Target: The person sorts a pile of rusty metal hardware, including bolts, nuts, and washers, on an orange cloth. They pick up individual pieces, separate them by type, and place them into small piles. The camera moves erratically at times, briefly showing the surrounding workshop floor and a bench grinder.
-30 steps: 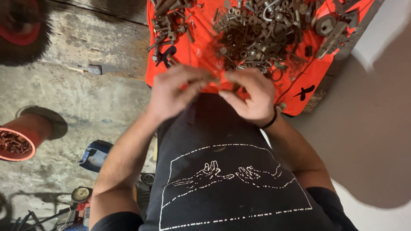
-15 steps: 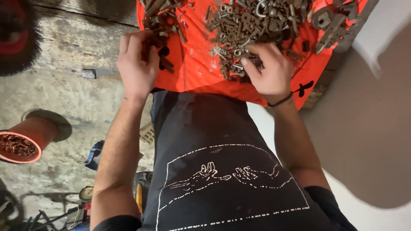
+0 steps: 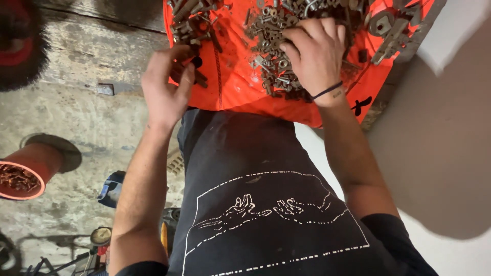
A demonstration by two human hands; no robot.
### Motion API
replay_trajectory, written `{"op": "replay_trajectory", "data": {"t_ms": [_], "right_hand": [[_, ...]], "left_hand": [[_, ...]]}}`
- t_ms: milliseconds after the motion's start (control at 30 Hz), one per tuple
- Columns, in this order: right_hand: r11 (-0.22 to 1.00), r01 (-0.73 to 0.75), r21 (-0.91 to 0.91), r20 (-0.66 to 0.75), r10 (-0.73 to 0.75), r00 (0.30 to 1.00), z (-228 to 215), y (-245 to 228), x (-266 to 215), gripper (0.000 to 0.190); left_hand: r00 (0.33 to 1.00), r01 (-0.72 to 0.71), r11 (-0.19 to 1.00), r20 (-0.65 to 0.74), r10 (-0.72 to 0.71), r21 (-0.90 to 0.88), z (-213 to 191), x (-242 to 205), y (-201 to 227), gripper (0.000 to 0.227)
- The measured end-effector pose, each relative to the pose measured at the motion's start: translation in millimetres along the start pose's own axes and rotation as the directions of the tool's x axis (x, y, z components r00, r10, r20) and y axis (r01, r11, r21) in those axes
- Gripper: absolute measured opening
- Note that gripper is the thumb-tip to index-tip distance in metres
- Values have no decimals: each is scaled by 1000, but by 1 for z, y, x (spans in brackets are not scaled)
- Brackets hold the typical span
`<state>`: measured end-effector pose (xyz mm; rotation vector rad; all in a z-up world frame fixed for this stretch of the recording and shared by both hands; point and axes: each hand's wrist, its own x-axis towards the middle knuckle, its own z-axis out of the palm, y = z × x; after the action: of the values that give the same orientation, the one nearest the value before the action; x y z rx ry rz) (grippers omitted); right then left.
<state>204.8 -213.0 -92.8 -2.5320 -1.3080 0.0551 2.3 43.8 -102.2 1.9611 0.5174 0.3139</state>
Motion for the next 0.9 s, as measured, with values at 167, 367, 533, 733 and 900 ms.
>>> {"op": "replay_trajectory", "data": {"t_ms": [167, 367, 533, 733, 900], "right_hand": [[958, -22, 287, -149, 67, 987, 11, -5, -20, 8], [808, 0, 589, -34, 25, 999, -18, -80, -34, 15], [814, 45, 579, -10, -48, 999, -15, -65, -29, 22], [957, -68, 282, 33, 62, 998, -4, -13, 0, 22], [996, 48, 75, 23, -50, 998, 9, -4, 21, 29]], "left_hand": [[985, -142, 988, 104, 136, 59, 8, -4, 26, 35], [812, -574, 794, 264, 521, 199, 19, -2, 61, 34], [827, -552, 786, 307, 472, 278, -2, 1, 19, 23], [952, -303, 811, 114, 285, 501, -14, 5, -10, 17], [925, -320, 760, 12, 380, 566, -2, 14, -8, 24]]}}
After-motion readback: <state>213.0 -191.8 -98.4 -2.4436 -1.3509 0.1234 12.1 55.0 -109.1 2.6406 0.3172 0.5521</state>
